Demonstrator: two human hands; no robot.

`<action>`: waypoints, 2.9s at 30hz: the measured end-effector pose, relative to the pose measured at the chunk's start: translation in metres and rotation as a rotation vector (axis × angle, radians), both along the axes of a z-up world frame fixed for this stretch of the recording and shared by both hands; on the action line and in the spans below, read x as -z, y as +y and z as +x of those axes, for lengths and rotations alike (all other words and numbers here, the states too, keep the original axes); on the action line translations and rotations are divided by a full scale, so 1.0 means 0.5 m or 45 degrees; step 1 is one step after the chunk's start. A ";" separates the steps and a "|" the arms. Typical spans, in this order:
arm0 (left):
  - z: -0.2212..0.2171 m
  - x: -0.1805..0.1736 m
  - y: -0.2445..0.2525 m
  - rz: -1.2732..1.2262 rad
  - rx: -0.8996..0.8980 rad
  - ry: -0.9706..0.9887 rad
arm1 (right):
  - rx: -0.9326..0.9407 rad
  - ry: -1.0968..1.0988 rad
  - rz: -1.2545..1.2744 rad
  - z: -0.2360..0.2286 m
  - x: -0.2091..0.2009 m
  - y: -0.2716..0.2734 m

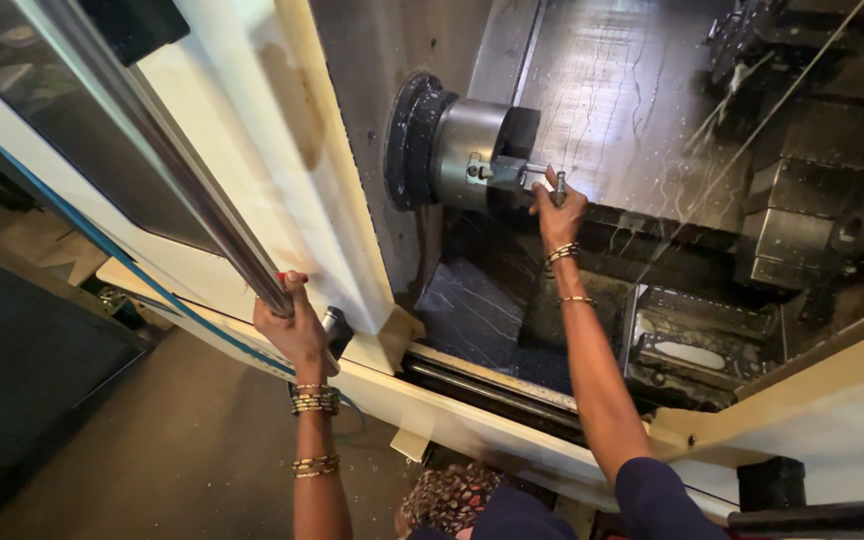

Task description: The person opens a CNC machine door, retrieves small metal parts from a green tray, and inserts them into the machine's chuck. They use a red cloth to wipe the parts and a yellow-handled tool to adjust them before closing the machine door.

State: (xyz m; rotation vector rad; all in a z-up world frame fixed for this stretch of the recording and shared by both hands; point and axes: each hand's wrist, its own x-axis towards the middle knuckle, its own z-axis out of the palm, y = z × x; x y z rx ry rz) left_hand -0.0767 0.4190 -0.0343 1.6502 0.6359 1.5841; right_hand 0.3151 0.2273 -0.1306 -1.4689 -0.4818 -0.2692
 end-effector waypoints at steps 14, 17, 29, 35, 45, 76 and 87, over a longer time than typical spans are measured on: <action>0.003 0.008 0.004 -0.102 -0.014 -0.023 | -0.197 0.074 -0.149 -0.029 -0.044 -0.034; 0.001 0.008 -0.002 -0.075 -0.015 -0.023 | -0.195 0.133 -0.206 -0.034 -0.035 -0.043; 0.001 0.006 -0.007 -0.100 0.107 -0.078 | -0.214 0.316 -0.442 -0.047 -0.059 -0.068; -0.030 0.030 0.024 -0.317 0.473 0.072 | -0.016 -0.168 -0.788 -0.166 -0.063 -0.091; -0.043 0.061 0.061 -0.370 0.957 -0.066 | 0.230 -0.512 -1.105 -0.666 -0.153 -0.410; 0.045 0.038 -0.359 -0.137 0.879 -0.108 | 1.129 0.036 -1.239 -0.652 -0.356 -1.069; 0.089 0.037 -0.595 -0.131 0.968 0.095 | 0.624 0.528 -1.498 -0.841 0.029 -1.028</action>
